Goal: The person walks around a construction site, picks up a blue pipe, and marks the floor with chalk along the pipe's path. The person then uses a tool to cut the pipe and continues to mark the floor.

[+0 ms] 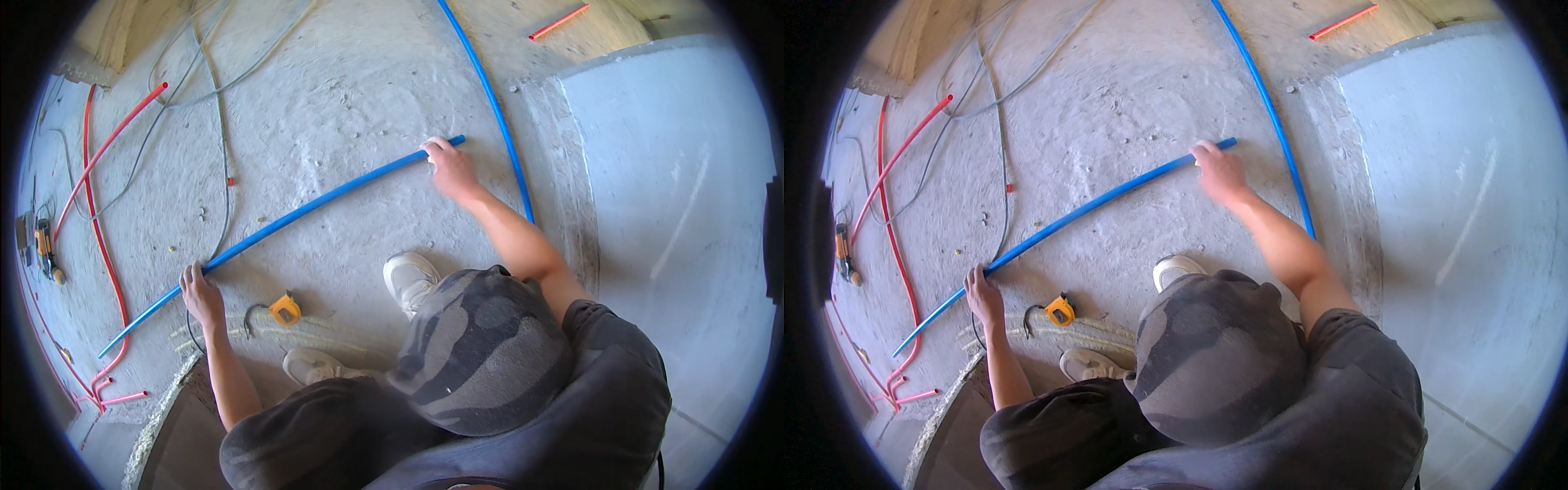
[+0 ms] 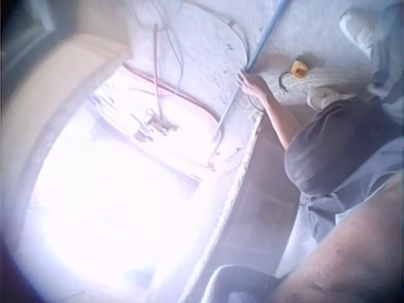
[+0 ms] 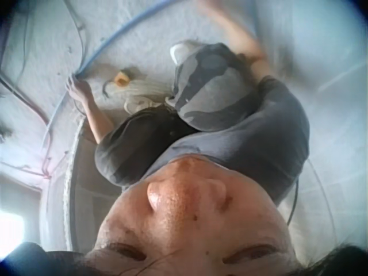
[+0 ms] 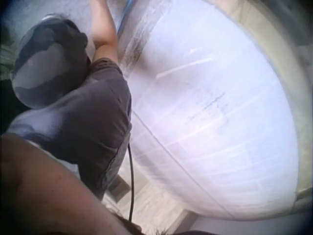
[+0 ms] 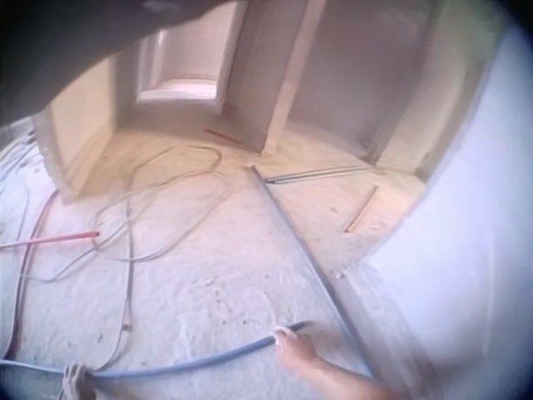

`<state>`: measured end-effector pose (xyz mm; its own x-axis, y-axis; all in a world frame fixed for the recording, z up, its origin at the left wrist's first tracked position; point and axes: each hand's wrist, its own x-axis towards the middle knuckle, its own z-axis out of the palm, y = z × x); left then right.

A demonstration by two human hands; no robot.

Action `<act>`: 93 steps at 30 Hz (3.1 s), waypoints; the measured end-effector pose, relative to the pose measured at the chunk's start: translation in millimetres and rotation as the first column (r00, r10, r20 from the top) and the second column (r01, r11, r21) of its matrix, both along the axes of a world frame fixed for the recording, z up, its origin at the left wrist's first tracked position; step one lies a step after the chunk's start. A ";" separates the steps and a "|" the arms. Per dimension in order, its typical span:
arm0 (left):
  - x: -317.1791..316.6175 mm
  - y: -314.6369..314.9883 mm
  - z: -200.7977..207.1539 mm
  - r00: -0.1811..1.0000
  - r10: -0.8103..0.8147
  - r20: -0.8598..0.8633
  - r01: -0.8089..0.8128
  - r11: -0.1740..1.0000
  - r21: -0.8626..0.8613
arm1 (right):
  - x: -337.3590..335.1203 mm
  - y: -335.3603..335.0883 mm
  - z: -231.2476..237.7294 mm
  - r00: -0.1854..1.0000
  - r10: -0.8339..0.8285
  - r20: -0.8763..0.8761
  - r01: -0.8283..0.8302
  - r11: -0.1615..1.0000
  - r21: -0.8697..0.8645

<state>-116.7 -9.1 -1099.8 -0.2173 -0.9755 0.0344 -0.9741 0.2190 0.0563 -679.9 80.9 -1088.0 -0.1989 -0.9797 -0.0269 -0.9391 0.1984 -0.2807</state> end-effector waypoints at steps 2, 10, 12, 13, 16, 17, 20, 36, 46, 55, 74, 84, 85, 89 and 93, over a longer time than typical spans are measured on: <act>-0.8 0.4 -1.0 1.000 -0.010 -0.024 0.010 1.000 -0.019 | -10.6 5.1 -2.0 1.000 -0.015 -0.015 0.015 1.000 -0.001; -6.3 -0.5 -6.5 0.998 -0.042 -0.051 0.040 0.998 -0.043 | -54.3 20.2 -4.1 0.985 -0.150 -0.083 0.151 0.989 0.002; -2.0 2.8 -9.9 0.997 -0.037 -0.070 0.032 0.997 -0.071 | -55.9 14.0 -5.2 0.987 -0.132 -0.086 0.133 0.991 0.007; 3.4 3.9 -7.1 0.997 -0.028 -0.066 0.026 0.999 -0.038 | -52.4 9.1 -8.2 0.990 -0.102 -0.099 0.103 0.995 0.004; 10.8 0.9 -9.2 0.987 0.074 -0.140 -0.058 0.992 0.115 | -54.6 5.2 -18.2 1.000 -0.002 -0.012 0.001 0.993 -0.121; 17.5 4.6 0.5 0.998 0.067 -0.004 -0.066 0.993 0.097 | -31.5 -2.4 1.0 1.000 -0.006 -0.030 0.006 1.000 -0.016; 10.7 -7.2 -1.4 0.996 0.061 0.065 -0.064 0.997 0.047 | -23.6 8.9 3.0 0.997 -0.007 -0.070 0.010 0.999 0.042; 6.1 9.4 -0.2 0.987 0.146 -0.072 -0.151 0.986 -0.067 | -22.8 -0.3 -10.2 0.987 0.133 -0.089 -0.130 0.991 0.036; 14.5 6.0 -7.6 0.975 0.163 -0.152 -0.178 0.979 -0.094 | -22.6 -1.5 -14.8 0.984 0.142 -0.108 -0.138 0.989 0.045; 18.1 1.7 -11.6 0.971 0.149 -0.186 -0.174 0.977 -0.127 | -25.5 1.3 -17.0 0.983 0.148 -0.107 -0.144 0.989 0.043; 17.6 3.1 -7.9 0.964 0.168 -0.207 -0.197 0.971 -0.132 | -12.5 -1.5 -3.4 0.991 0.102 -0.086 -0.096 0.993 0.066; 11.4 5.6 6.6 0.963 0.203 -0.176 -0.228 0.965 -0.131 | -9.6 -3.4 0.4 0.992 0.077 -0.103 -0.072 0.996 0.055; 9.8 5.3 10.1 0.965 0.205 -0.165 -0.230 0.962 -0.147 | -11.6 -1.3 -0.9 0.994 0.057 -0.093 -0.054 0.998 0.034; 10.2 9.1 15.1 0.961 0.240 -0.137 -0.264 0.944 -0.200 | 21.1 -15.9 28.5 1.000 -0.002 0.008 0.003 0.995 -0.101; 12.3 8.0 19.1 0.952 0.271 -0.142 -0.289 0.948 -0.135 | 57.4 -39.5 51.2 0.988 0.131 0.077 -0.124 0.988 -0.092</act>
<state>-104.4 -1.2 -1080.7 0.0789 -0.9774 0.1960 -0.9854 -0.0466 0.1640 -622.5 41.4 -1036.7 -0.0727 -0.9962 0.0477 -0.9280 0.0500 -0.3691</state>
